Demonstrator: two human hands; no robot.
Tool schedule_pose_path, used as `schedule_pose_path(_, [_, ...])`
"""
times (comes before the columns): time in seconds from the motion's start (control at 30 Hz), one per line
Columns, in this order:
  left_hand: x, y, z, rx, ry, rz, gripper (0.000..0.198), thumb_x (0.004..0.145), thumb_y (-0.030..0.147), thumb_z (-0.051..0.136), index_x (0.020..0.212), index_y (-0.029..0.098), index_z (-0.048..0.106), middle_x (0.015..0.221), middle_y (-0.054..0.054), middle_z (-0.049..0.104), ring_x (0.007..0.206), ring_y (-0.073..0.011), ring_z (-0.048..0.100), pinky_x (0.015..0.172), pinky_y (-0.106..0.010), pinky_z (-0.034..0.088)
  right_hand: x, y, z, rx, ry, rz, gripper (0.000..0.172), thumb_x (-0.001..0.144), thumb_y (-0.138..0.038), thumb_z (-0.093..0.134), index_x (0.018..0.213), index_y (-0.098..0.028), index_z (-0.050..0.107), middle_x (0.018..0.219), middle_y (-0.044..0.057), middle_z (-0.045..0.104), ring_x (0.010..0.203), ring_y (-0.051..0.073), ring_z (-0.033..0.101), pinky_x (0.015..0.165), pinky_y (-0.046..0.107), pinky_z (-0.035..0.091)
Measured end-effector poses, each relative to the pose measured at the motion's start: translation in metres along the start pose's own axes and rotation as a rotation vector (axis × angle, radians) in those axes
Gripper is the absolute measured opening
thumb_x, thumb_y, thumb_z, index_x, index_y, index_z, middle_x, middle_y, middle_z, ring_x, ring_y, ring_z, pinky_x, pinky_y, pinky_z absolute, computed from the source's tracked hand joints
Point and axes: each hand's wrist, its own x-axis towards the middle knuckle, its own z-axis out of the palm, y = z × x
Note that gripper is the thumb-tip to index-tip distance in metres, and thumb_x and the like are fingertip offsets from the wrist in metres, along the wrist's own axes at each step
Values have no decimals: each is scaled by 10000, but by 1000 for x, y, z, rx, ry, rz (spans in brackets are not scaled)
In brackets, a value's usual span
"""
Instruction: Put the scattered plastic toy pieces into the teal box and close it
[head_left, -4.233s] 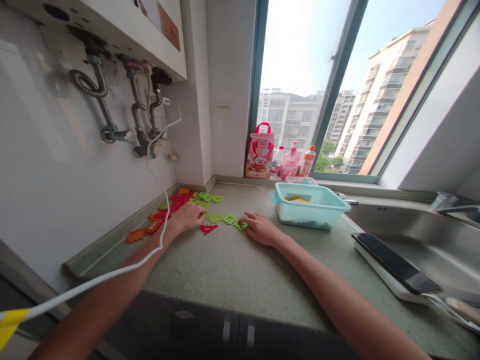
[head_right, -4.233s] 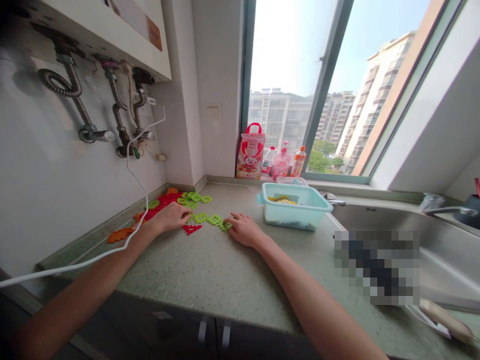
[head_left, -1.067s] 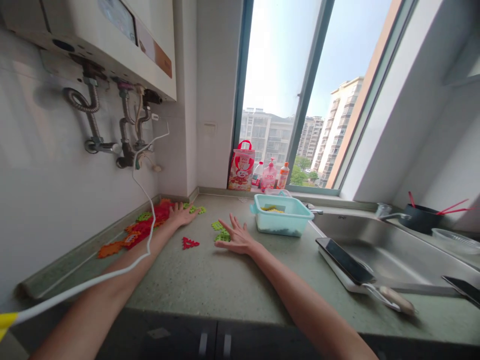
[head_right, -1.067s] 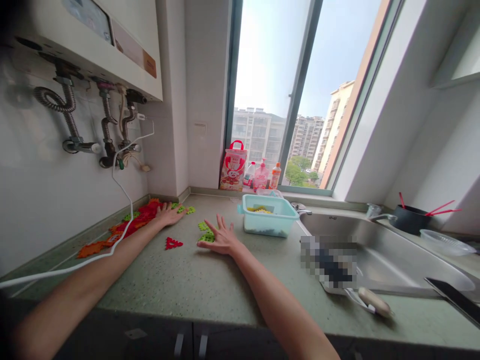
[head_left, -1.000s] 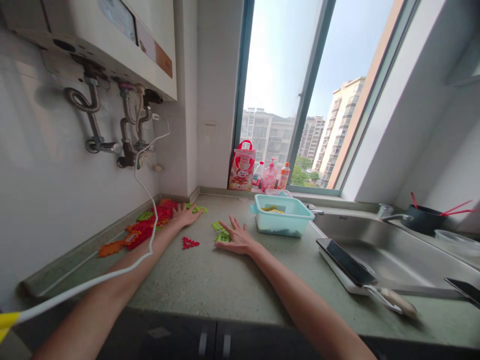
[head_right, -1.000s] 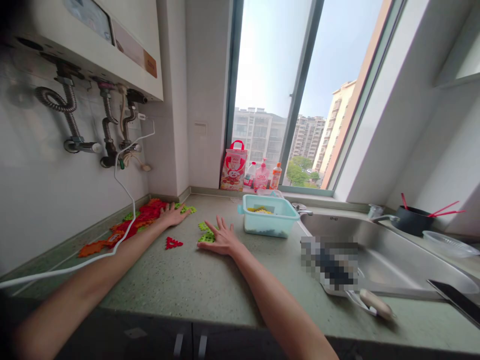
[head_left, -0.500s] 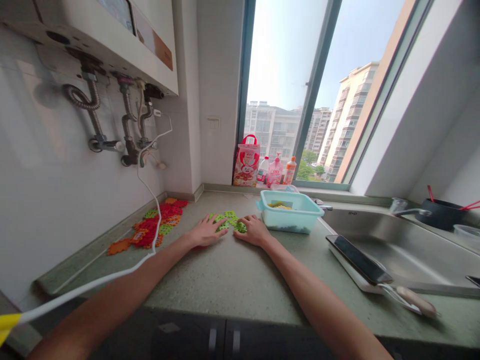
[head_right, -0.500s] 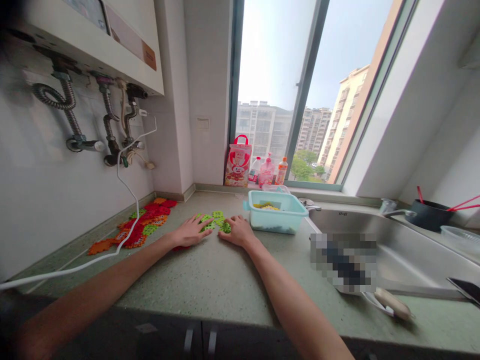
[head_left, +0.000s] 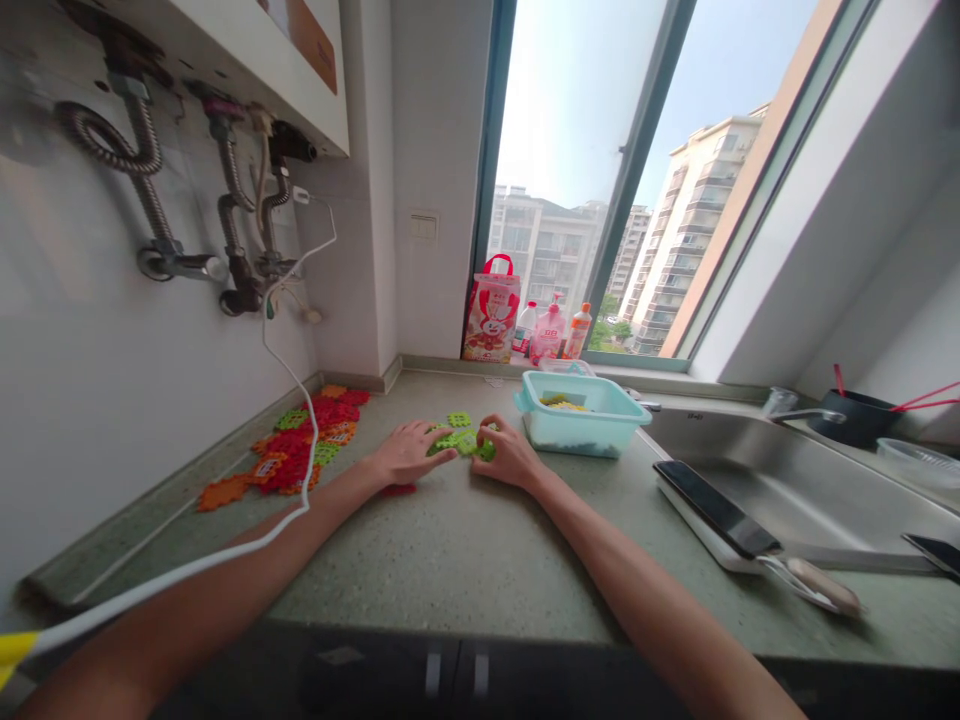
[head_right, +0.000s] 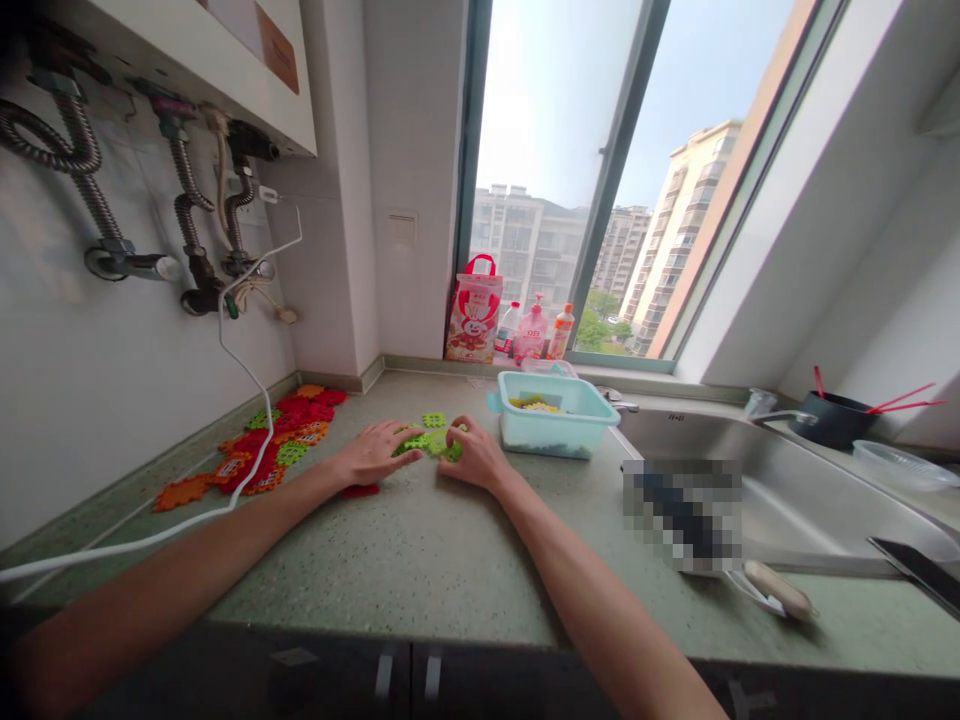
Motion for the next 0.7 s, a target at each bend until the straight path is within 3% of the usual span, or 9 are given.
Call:
schedule_pose_path(0.27, [2, -7, 5, -16, 18, 16, 772, 971, 802, 371, 1540, 303, 522, 1505, -117, 577, 1378, -331, 518, 1164, -468, 353, 0, -1, 6, 145, 49, -6, 75, 826, -283, 714, 830, -214, 685, 1061, 52, 650, 796, 151, 606, 827, 286, 509])
schedule_pose_path(0.43, [1, -2, 2, -46, -42, 94, 824, 916, 836, 467, 1558, 321, 499, 1528, -124, 546, 1396, -343, 502, 1174, -465, 359, 7, 7, 5, 271, 233, 141, 137, 854, -304, 626, 759, -208, 650, 832, 27, 648, 776, 175, 607, 791, 299, 491])
schedule_pose_path(0.53, [-1, 3, -1, -78, -84, 177, 783, 929, 810, 488, 1558, 345, 494, 1549, -102, 529, 1425, -329, 478, 1189, -446, 349, 12, 9, 5, 302, 307, 200, 189, 883, -332, 586, 754, -205, 643, 802, 26, 656, 788, 187, 610, 793, 308, 484])
schedule_pose_path(0.63, [-1, 7, 0, -120, -99, 231, 687, 994, 749, 429, 1557, 361, 491, 1571, -76, 517, 1446, -308, 461, 1205, -439, 331, 12, 5, 7, 222, 227, 212, 157, 884, -317, 605, 925, -197, 699, 902, 38, 683, 830, 192, 619, 824, 315, 488])
schedule_pose_path(0.7, [1, 6, 1, -143, -100, 230, 625, 1041, 696, 364, 1555, 365, 491, 1582, -63, 510, 1453, -293, 456, 1212, -438, 322, 9, -1, 9, 111, 106, 175, 314, 872, -301, 647, 1166, -203, 703, 1019, 58, 699, 938, 213, 628, 892, 331, 491])
